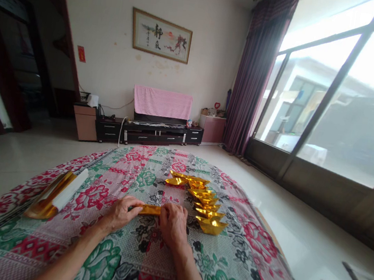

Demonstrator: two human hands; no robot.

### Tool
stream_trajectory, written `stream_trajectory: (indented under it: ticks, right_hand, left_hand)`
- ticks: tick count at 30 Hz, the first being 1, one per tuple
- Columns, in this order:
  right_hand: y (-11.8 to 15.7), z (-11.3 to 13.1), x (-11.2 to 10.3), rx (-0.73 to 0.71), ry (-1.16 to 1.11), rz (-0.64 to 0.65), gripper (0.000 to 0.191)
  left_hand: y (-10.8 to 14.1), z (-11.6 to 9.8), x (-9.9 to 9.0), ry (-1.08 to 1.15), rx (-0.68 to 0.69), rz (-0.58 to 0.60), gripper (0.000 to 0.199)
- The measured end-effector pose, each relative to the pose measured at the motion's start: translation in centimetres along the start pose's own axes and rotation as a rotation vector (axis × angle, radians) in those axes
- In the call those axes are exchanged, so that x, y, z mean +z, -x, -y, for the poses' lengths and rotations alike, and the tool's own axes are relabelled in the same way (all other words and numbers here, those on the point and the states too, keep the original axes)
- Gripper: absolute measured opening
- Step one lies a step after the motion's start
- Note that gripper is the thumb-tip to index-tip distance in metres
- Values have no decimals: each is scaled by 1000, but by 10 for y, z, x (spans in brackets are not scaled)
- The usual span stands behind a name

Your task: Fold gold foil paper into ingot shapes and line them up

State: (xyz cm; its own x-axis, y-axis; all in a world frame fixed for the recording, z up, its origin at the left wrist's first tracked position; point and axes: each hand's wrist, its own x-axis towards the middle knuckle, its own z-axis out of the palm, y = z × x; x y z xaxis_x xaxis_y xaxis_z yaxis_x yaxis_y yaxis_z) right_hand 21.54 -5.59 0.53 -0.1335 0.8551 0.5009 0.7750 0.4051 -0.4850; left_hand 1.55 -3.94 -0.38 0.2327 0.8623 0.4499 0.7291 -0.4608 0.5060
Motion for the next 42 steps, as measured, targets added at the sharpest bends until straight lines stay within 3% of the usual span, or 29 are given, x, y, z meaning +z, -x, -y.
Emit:
stream_trajectory:
  ticks: [7,21,42]
  right_hand:
    - [-1,-3,5,35,116,-2,22]
    - [-1,-5,7,90,214,-12,17]
    - [-2,-5,6,84,203,6,13]
  left_hand:
    - [-3,1,4,-64,-23,-44,34]
    - [-3,1,8,-245,69,-21,29]
    - [-3,0,7,-253,35,22,25]
